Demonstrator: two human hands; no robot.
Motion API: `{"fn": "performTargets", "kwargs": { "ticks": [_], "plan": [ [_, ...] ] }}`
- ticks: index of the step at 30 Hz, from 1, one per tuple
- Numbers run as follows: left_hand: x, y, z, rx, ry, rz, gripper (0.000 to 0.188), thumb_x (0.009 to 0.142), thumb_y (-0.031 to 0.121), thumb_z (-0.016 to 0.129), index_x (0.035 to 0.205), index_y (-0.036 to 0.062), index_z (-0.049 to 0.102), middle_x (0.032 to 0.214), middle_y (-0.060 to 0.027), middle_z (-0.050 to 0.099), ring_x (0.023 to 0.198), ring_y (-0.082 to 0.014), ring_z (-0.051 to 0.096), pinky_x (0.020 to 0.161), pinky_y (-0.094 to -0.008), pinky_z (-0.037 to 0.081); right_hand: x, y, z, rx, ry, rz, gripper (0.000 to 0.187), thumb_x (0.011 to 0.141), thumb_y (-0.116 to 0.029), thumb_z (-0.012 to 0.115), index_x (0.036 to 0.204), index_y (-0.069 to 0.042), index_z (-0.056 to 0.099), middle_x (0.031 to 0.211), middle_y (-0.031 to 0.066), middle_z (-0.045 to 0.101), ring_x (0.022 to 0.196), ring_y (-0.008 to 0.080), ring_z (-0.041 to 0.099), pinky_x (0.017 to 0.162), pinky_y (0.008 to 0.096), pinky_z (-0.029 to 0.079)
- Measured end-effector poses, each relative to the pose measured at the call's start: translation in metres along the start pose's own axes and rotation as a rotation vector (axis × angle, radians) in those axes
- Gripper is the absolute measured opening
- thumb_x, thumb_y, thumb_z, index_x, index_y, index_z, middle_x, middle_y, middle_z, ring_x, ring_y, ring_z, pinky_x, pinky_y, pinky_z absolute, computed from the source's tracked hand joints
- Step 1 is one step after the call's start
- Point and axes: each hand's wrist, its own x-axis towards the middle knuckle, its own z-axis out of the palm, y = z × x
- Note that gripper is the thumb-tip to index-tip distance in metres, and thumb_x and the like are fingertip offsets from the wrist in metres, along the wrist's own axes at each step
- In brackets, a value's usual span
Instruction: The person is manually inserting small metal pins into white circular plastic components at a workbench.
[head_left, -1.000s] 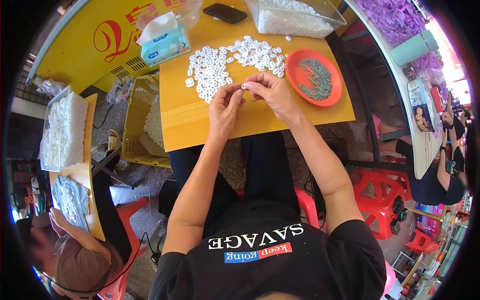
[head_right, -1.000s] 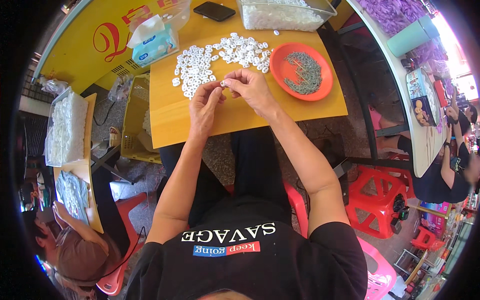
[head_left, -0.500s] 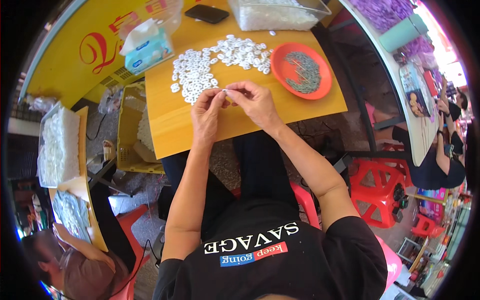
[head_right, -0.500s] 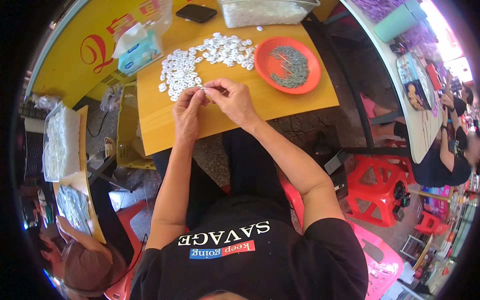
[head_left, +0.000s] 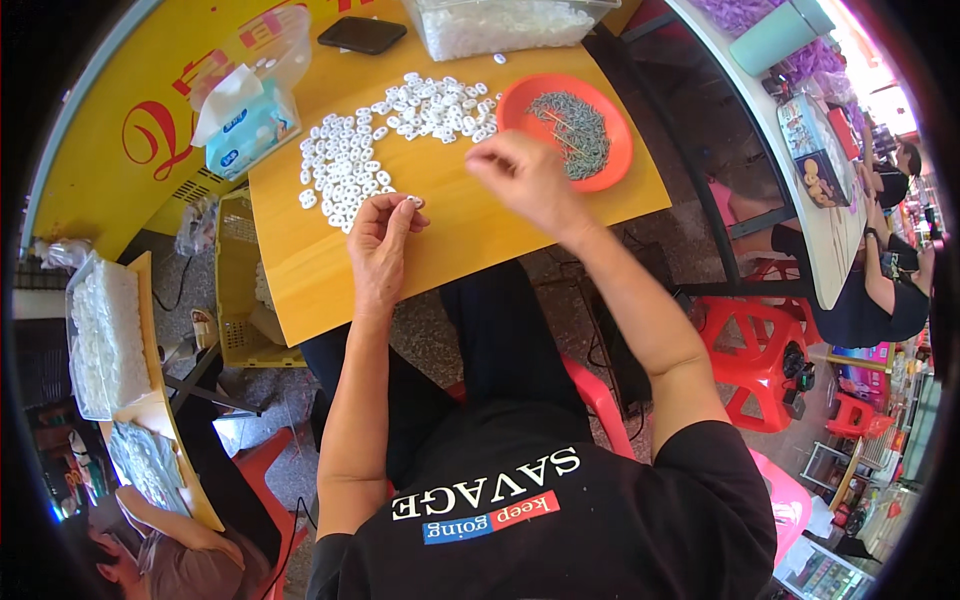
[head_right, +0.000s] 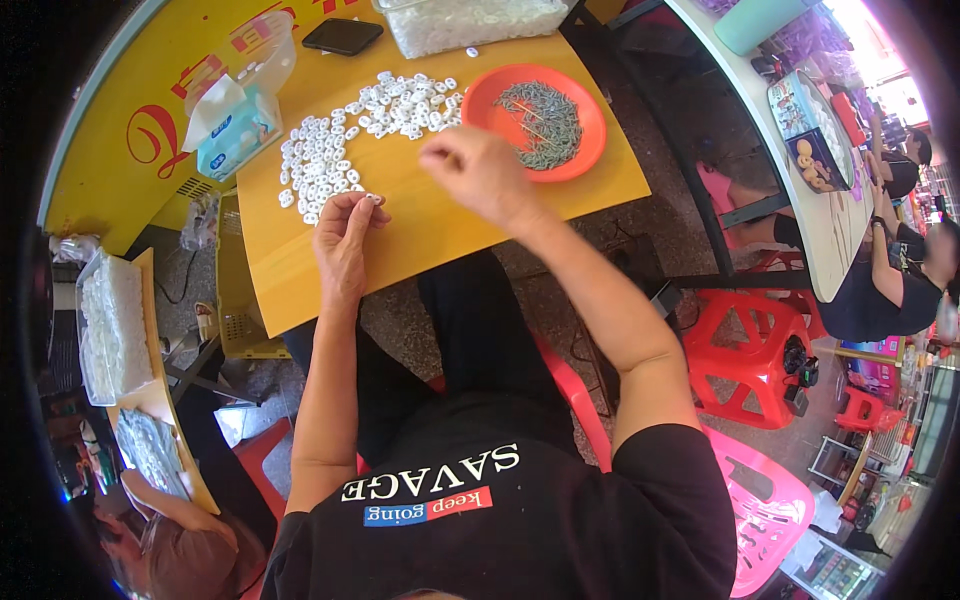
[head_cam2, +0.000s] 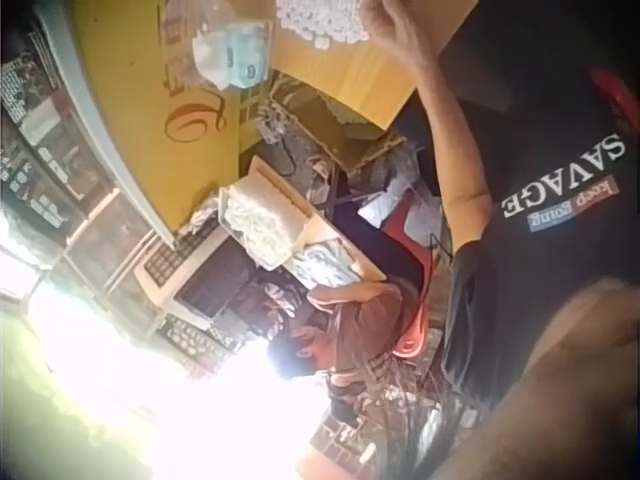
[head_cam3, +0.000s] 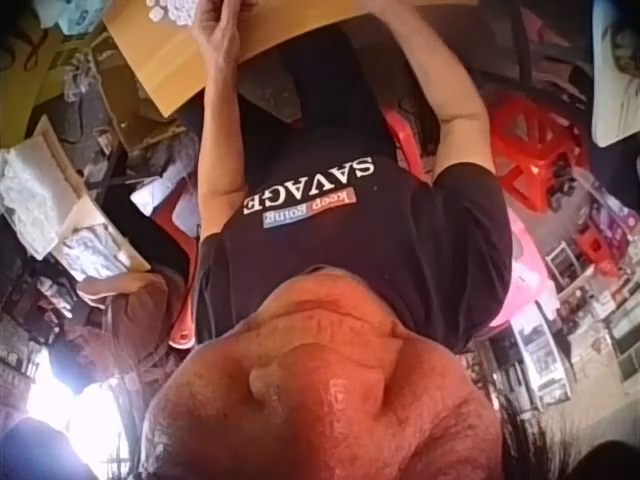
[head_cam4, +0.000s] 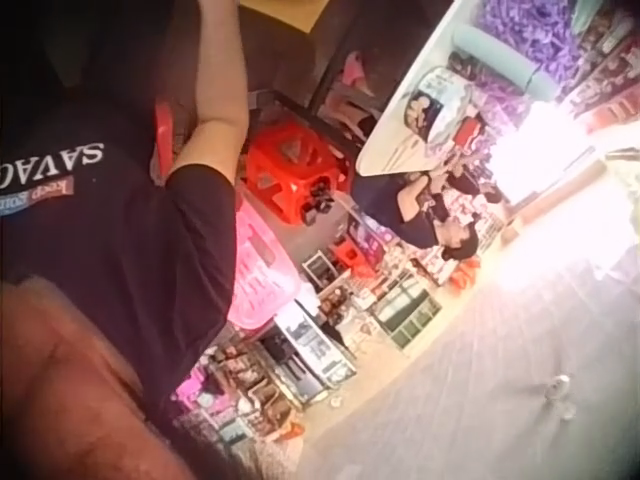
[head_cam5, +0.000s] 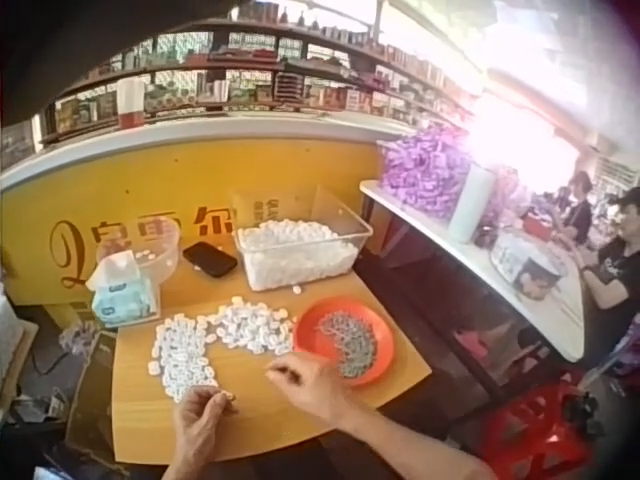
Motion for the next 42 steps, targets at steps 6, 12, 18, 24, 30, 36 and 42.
{"fn": "performTargets", "kwargs": {
  "ticks": [6, 12, 18, 24, 30, 36, 42],
  "plan": [
    [0.000, -0.005, 0.002, 0.052, -0.032, 0.005, 0.011, 0.094, 0.009, 0.060, 0.101, -0.0005, 0.059, 0.091, -0.0047, 0.064, 0.078, -0.0108, 0.059, 0.073, -0.0237, 0.047, 0.026, 0.074, -0.081, -0.423, -0.042, 0.131, 0.018, 0.084, -0.024, 0.065, 0.086, -0.007, 0.070, 0.082, 0.0106, 0.070, 0.077, 0.0275, 0.066, 0.071, 0.0385, 0.051],
    [-0.002, -0.002, -0.001, 0.037, -0.011, -0.007, 0.014, 0.094, 0.011, 0.060, 0.102, 0.0002, 0.059, 0.094, -0.0073, 0.064, 0.079, -0.0128, 0.059, 0.076, -0.0262, 0.046, 0.039, 0.079, -0.081, -0.518, -0.186, 0.244, 0.019, 0.084, -0.025, 0.065, 0.086, -0.007, 0.071, 0.078, 0.0115, 0.070, 0.080, 0.0285, 0.067, 0.072, 0.0410, 0.051],
    [-0.002, 0.000, 0.000, 0.013, 0.001, -0.020, 0.013, 0.094, 0.009, 0.061, 0.101, -0.0010, 0.059, 0.092, -0.0058, 0.064, 0.079, -0.0121, 0.059, 0.075, -0.0250, 0.048, 0.046, 0.075, -0.069, -0.725, -0.256, 0.164, 0.020, 0.085, -0.024, 0.063, 0.086, -0.005, 0.070, 0.086, 0.0142, 0.068, 0.083, 0.0321, 0.066, 0.073, 0.0440, 0.051],
    [-0.001, 0.002, -0.001, -0.051, 0.012, -0.024, 0.013, 0.094, 0.010, 0.060, 0.100, -0.0012, 0.058, 0.092, -0.0068, 0.064, 0.079, -0.0125, 0.060, 0.074, -0.0254, 0.048, 0.050, 0.065, -0.061, -0.887, -0.280, 0.011, 0.015, 0.084, -0.019, 0.061, 0.084, -0.004, 0.065, 0.087, 0.0124, 0.066, 0.081, 0.0326, 0.065, 0.071, 0.0436, 0.049],
    [0.001, 0.002, -0.003, -0.116, 0.015, -0.032, 0.013, 0.095, 0.011, 0.059, 0.100, -0.0009, 0.058, 0.093, -0.0093, 0.066, 0.077, -0.0138, 0.061, 0.073, -0.0266, 0.048, 0.051, 0.068, -0.078, -0.671, -0.119, 0.050, 0.015, 0.084, -0.021, 0.062, 0.083, -0.006, 0.064, 0.086, 0.0123, 0.067, 0.081, 0.0327, 0.065, 0.070, 0.0443, 0.050],
    [0.000, 0.000, -0.007, -0.122, 0.023, -0.025, 0.013, 0.095, 0.011, 0.059, 0.099, -0.0005, 0.059, 0.093, -0.0097, 0.066, 0.077, -0.0138, 0.061, 0.073, -0.0267, 0.048, 0.055, 0.059, -0.085, -0.606, -0.241, 0.158, 0.018, 0.084, -0.022, 0.064, 0.088, -0.005, 0.069, 0.080, 0.0131, 0.069, 0.078, 0.0319, 0.066, 0.072, 0.0412, 0.050],
    [0.000, 0.001, -0.004, -0.126, 0.007, -0.024, 0.012, 0.095, 0.011, 0.060, 0.099, -0.0005, 0.059, 0.093, -0.0095, 0.066, 0.078, -0.0136, 0.061, 0.074, -0.0266, 0.048, 0.051, 0.066, -0.073, -0.616, -0.348, 0.112, 0.018, 0.083, -0.020, 0.064, 0.088, -0.004, 0.069, 0.081, 0.0151, 0.068, 0.082, 0.0330, 0.066, 0.072, 0.0438, 0.050]
  ]
}}
